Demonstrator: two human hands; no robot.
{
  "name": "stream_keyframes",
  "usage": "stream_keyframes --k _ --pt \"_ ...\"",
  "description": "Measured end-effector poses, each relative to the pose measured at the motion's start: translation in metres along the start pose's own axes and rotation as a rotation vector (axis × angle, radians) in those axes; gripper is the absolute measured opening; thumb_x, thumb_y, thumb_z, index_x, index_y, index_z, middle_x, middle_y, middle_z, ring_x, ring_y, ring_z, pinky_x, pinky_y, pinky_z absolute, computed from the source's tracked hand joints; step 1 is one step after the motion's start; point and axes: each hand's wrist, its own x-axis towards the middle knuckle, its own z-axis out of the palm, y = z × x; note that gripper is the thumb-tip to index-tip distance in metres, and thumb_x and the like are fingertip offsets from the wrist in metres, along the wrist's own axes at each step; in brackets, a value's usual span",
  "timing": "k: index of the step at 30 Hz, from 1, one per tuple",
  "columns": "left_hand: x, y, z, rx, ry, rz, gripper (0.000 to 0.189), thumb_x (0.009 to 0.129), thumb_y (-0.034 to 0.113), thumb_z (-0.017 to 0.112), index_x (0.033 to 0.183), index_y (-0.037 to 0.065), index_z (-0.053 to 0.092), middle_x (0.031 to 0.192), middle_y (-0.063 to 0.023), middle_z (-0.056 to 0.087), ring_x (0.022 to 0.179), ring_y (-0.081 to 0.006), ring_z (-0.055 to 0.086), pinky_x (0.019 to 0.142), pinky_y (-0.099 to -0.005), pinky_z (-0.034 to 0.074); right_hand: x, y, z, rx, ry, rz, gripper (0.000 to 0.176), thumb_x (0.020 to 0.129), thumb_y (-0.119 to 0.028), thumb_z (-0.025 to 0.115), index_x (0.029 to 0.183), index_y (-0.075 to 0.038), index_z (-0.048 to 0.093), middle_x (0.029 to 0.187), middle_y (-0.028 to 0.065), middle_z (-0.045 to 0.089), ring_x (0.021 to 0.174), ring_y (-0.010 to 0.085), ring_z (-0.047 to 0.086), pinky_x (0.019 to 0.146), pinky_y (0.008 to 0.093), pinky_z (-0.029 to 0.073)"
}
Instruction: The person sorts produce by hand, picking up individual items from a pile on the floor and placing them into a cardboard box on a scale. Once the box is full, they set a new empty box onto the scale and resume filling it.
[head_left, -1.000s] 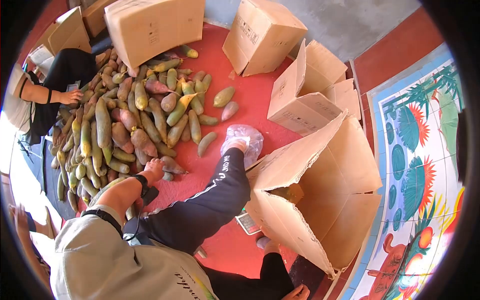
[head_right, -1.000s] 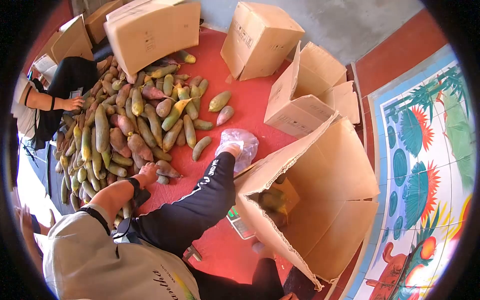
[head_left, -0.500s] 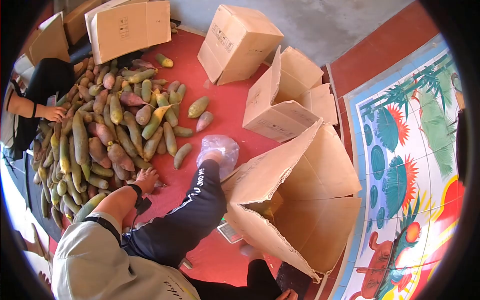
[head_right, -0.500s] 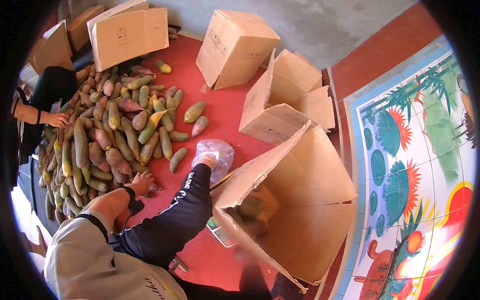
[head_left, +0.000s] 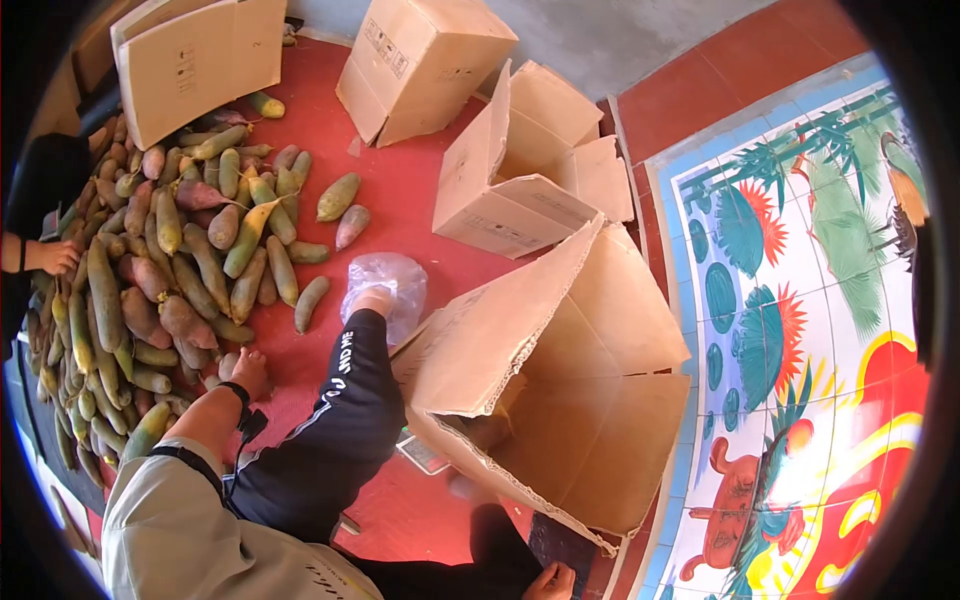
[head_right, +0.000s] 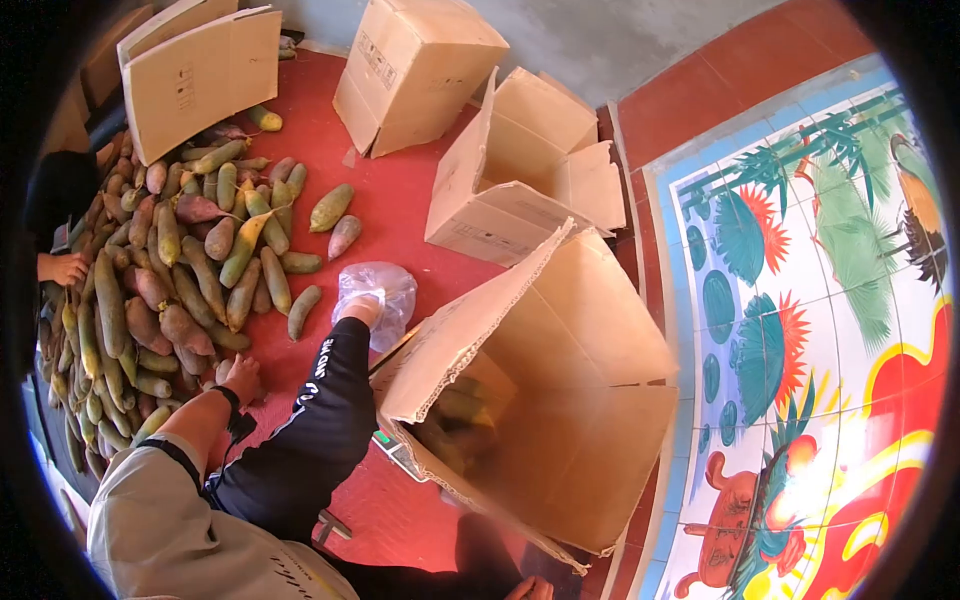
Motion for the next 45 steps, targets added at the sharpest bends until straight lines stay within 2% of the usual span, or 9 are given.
stream_keyframes --k 3,11,17,27,32,33,36,41,45 --pt "0.007 0.002 0.067 0.007 0.089 0.016 0.036 0.08 0.038 0.057 0.109 0.017 0.062 0.114 -0.0035 0.054 0.113 -0.024 0.045 0.097 -0.0488 0.031 0.002 -0.006 -0.001 0.044 0.007 0.011 0.011 0.085 -0.011 0.056 0.085 -0.001 0.06 0.079 0.0167 0.059 0.071 0.0367 0.057 0.062 0.0424 0.048" --pt "-0.028 -0.033 0.045 -0.35 0.042 -0.077 0.035 0.078 0.03 0.06 0.108 0.014 0.057 0.112 -0.0073 0.057 0.106 -0.0275 0.053 0.089 -0.0418 0.042 0.013 -0.028 -0.015 -0.005 -0.072 0.039 0.012 0.086 -0.012 0.055 0.083 -0.002 0.059 0.077 0.016 0.058 0.071 0.0358 0.057 0.062 0.042 0.047" --pt "-0.045 -0.054 0.009 -0.737 0.103 -0.147 0.053 0.067 0.037 0.073 0.108 0.009 0.054 0.108 -0.0121 0.058 0.106 -0.0292 0.055 0.088 -0.0383 0.044 0.012 -0.032 -0.019 0.066 -0.066 0.062 0.009 0.084 -0.01 0.056 0.087 -0.002 0.059 0.083 0.0156 0.059 0.074 0.0346 0.057 0.064 0.0418 0.046" --pt "-0.089 -0.044 -0.102 -1.061 0.461 -0.117 0.052 0.069 0.029 0.073 0.11 0.007 0.051 0.097 -0.0182 0.06 0.095 -0.0326 0.059 0.082 -0.039 0.046 0.004 -0.005 0.008 0.123 0.071 -0.012 0.007 0.082 -0.003 0.053 0.078 0.002 0.055 0.07 0.0178 0.052 0.063 0.0364 0.052 0.055 0.0439 0.041" --pt "-0.122 -0.045 -0.16 -1.313 0.73 -0.028 0.047 0.072 0.017 0.072 0.11 0.005 0.048 0.087 -0.0124 0.058 0.079 -0.0217 0.06 0.072 -0.0322 0.047 0.006 -0.012 0.003 0.138 0.077 0.0 0.007 0.082 -0.004 0.053 0.078 0.001 0.055 0.071 0.0167 0.053 0.063 0.0356 0.053 0.055 0.043 0.042" --pt "-0.102 -0.049 -0.15 -1.544 0.853 0.227 0.044 0.075 0.008 0.07 0.111 0.004 0.046 0.089 -0.0064 0.057 0.083 -0.0124 0.055 0.076 -0.0279 0.046 0.006 -0.013 0.002 0.138 0.08 0.012 0.007 0.082 -0.004 0.053 0.078 0.001 0.055 0.071 0.0167 0.053 0.063 0.0356 0.053 0.055 0.043 0.042" --pt "-0.146 -0.039 -0.216 -1.604 1.019 0.361 0.04 0.078 0.0 0.065 0.112 0.004 0.046 0.092 -0.0017 0.055 0.089 -0.0096 0.052 0.081 -0.0264 0.044 0.008 -0.013 0.002 0.155 0.082 0.011 0.006 0.081 -0.003 0.054 0.078 0.001 0.055 0.072 0.0166 0.054 0.064 0.0355 0.054 0.056 0.0426 0.042" --pt "-0.183 -0.028 -0.273 -1.774 1.177 0.65 0.054 0.08 0.007 0.066 0.125 0.005 0.037 0.13 -0.0098 0.045 0.12 -0.0179 0.042 0.103 -0.0352 0.032 0.008 -0.015 0.002 0.168 0.132 -0.019 0.004 0.081 -0.003 0.055 0.078 0.0 0.056 0.071 0.0157 0.054 0.063 0.0344 0.054 0.055 0.0412 0.043" --pt "-0.22 -0.009 -0.319 -1.669 1.29 0.75 0.052 0.08 0.011 0.065 0.125 0.005 0.038 0.13 -0.0116 0.045 0.121 -0.0203 0.042 0.103 -0.0369 0.032 0.007 -0.012 0.006 0.181 0.169 -0.029 0.004 0.08 -0.003 0.056 0.077 0.0 0.057 0.07 0.0148 0.053 0.061 0.0332 0.053 0.054 0.0404 0.043"
